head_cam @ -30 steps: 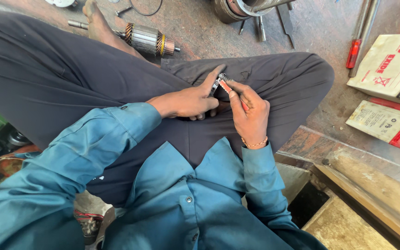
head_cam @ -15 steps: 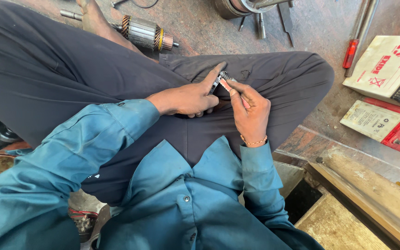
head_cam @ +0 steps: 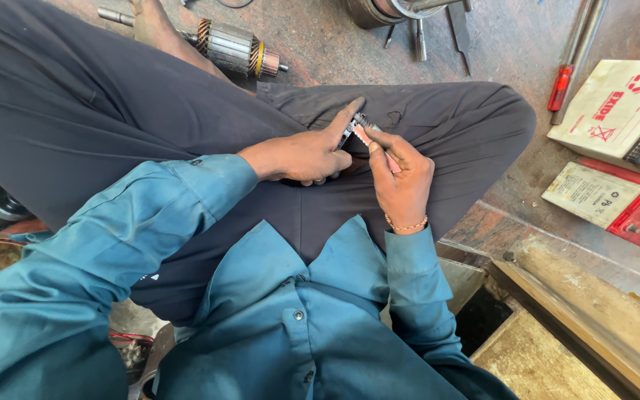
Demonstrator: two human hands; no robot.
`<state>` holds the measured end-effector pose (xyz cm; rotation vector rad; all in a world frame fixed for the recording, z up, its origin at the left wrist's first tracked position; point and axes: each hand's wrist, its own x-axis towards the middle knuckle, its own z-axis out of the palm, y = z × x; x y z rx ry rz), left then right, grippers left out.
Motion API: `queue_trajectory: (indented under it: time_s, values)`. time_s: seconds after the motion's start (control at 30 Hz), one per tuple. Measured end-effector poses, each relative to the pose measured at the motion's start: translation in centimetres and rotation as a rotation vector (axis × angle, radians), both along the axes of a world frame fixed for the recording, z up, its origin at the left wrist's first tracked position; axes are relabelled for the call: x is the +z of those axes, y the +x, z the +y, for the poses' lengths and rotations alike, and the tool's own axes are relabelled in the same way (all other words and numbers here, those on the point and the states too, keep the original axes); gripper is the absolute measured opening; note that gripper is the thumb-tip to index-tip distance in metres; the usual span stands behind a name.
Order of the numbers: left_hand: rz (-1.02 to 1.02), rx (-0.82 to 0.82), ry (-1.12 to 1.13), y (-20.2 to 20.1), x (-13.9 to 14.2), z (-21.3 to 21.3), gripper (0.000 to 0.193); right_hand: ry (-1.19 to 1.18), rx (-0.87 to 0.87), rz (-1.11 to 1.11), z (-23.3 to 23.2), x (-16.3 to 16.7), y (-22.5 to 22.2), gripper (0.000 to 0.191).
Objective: The person sits cross-legged on the shop floor and works on a starter motor component held in their lap, using a small file to work the metal part and manipulating the armature and housing pieces laid out on the ground beside them.
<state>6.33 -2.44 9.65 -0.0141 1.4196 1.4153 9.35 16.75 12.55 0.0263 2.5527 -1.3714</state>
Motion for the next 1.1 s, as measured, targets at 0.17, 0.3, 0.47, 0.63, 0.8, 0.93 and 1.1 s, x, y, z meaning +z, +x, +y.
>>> queue_trajectory:
  time_s: [0.17, 0.3, 0.47, 0.63, 0.8, 0.93, 1.1]
  values:
    - [0.017, -0.002, 0.004, 0.01, -0.06, -0.08, 0.097, 0.054, 0.077, 0.075, -0.02, 0.05, 0.04, 0.020]
    - [0.044, -0.013, -0.006, 0.02, -0.05, -0.10, 0.097, 0.015, 0.085, 0.123, 0.23, -0.12, 0.30, 0.020]
    - [0.000, -0.020, -0.014, -0.04, -0.10, -0.10, 0.096, -0.120, -0.075, 0.014, 0.45, -0.41, 0.68, 0.017]
    - [-0.007, -0.021, 0.008, -0.18, -0.25, -0.03, 0.096, 0.058, -0.009, 0.100, 0.35, -0.64, 0.39, 0.013]
    - [-0.023, -0.018, 0.011, -0.21, -0.34, -0.08, 0.096, 0.047, -0.024, 0.079, 0.19, -0.50, 0.25, 0.013]
    - [-0.014, -0.024, 0.006, -0.18, -0.35, -0.09, 0.095, 0.052, 0.009, 0.081, 0.22, -0.41, 0.23, 0.012]
    - [-0.023, -0.015, 0.020, -0.16, -0.26, -0.14, 0.096, 0.030, -0.017, 0.068, 0.24, -0.51, 0.29, 0.013]
